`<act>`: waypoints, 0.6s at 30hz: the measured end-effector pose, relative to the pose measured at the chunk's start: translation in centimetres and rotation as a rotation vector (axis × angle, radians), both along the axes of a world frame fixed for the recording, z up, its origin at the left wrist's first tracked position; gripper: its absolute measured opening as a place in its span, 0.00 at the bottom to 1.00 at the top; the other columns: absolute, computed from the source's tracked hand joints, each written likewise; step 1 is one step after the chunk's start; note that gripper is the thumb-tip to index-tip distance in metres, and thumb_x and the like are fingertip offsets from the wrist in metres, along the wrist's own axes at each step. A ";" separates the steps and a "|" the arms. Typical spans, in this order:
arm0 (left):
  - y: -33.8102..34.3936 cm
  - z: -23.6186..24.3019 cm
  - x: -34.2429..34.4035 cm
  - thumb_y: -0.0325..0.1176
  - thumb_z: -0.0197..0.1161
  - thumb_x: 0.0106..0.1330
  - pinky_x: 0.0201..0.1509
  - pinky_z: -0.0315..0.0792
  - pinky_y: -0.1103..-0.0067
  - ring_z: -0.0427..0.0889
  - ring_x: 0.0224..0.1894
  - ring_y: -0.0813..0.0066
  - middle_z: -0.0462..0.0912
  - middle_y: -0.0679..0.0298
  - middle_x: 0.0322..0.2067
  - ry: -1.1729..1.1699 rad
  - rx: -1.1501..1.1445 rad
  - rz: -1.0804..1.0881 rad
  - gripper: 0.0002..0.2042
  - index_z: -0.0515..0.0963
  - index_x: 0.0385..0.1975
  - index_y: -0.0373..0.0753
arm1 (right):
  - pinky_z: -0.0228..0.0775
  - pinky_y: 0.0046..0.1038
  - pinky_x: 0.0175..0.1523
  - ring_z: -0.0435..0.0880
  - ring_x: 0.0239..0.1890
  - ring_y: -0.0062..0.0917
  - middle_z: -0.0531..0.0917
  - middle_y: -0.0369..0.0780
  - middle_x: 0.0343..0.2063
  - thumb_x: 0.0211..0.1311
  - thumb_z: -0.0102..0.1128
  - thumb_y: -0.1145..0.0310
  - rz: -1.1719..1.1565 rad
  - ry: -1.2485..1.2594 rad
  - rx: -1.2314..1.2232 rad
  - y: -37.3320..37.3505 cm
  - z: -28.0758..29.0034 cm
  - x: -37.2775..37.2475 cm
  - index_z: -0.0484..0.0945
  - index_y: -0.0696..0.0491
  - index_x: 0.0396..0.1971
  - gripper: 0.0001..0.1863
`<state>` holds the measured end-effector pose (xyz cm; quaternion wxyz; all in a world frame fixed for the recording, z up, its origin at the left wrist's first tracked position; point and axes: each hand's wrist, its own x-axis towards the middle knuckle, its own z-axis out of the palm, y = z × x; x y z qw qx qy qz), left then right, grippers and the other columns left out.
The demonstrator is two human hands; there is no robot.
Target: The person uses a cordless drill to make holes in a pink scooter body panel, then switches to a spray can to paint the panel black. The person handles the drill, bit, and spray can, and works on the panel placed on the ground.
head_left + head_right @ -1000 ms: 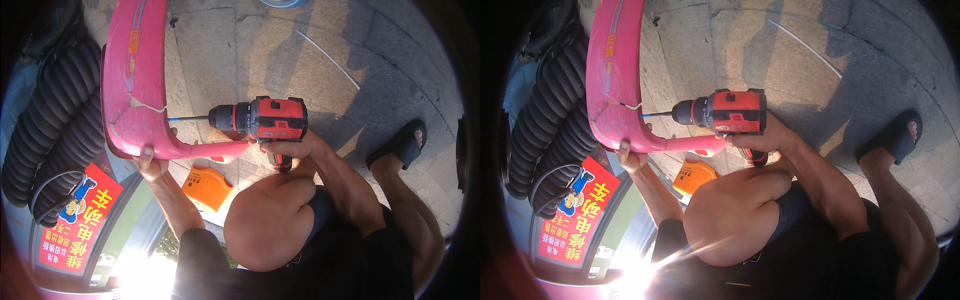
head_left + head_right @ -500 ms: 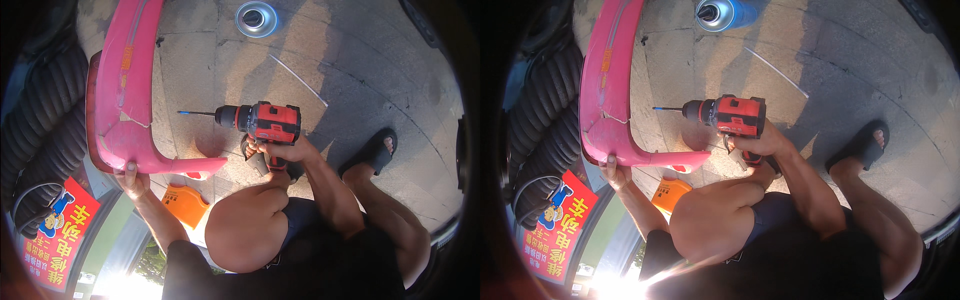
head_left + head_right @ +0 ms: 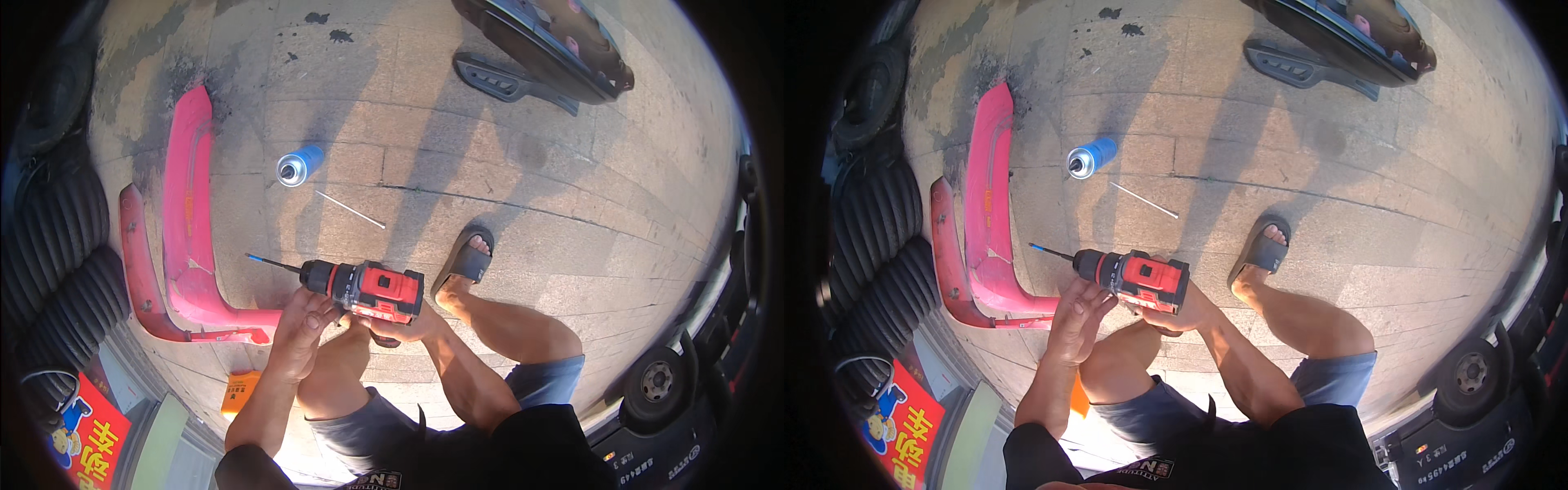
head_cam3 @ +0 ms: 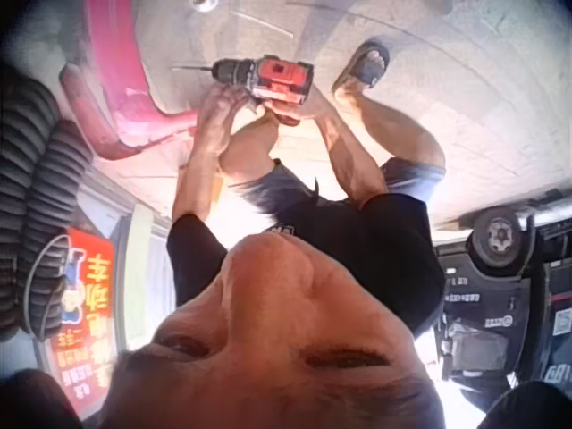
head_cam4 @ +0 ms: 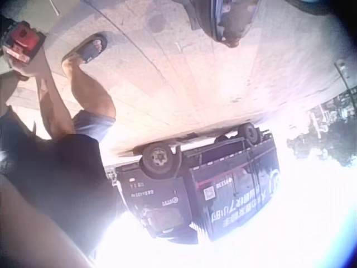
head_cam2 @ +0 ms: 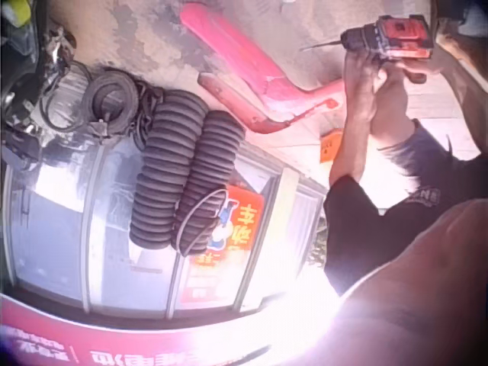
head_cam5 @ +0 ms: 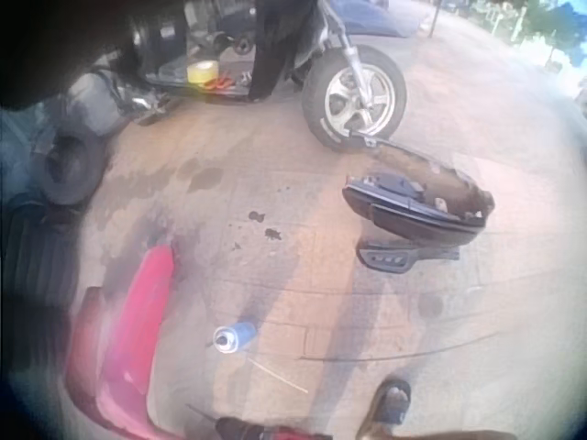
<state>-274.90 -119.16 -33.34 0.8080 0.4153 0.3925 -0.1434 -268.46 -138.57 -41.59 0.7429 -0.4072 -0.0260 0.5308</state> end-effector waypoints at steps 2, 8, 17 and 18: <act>-5.4 4.0 2.4 0.51 0.70 0.61 0.61 0.71 0.66 0.78 0.56 0.62 0.78 0.52 0.54 0.044 -0.249 0.265 0.29 0.73 0.53 0.36 | 0.74 0.31 0.47 0.82 0.41 0.31 0.79 0.40 0.43 0.47 0.75 0.67 -0.137 -0.425 -0.236 -3.3 7.4 -0.9 0.74 0.52 0.48 0.27; -19.9 24.1 10.8 0.36 0.58 0.69 0.54 0.79 0.62 0.84 0.48 0.55 0.83 0.44 0.45 0.098 -0.543 0.313 0.11 0.77 0.40 0.34 | 0.75 0.34 0.47 0.85 0.44 0.37 0.84 0.44 0.38 0.45 0.77 0.59 -0.154 -0.366 -0.591 -17.3 30.8 3.0 0.73 0.51 0.48 0.30; -37.1 47.2 34.5 0.27 0.59 0.61 0.52 0.78 0.63 0.82 0.46 0.60 0.84 0.54 0.34 -0.186 -0.565 -0.306 0.05 0.78 0.34 0.36 | 0.73 0.35 0.43 0.82 0.38 0.41 0.82 0.44 0.33 0.47 0.70 0.62 -0.651 -0.546 -0.766 -32.6 47.6 20.7 0.79 0.53 0.37 0.18; -38.6 48.9 37.3 0.28 0.60 0.60 0.51 0.78 0.65 0.83 0.43 0.62 0.84 0.54 0.35 -0.246 -0.554 -0.361 0.05 0.78 0.35 0.36 | 0.73 0.34 0.44 0.82 0.40 0.39 0.83 0.44 0.36 0.49 0.69 0.63 -0.730 -0.571 -0.732 -33.8 48.8 23.8 0.80 0.54 0.41 0.19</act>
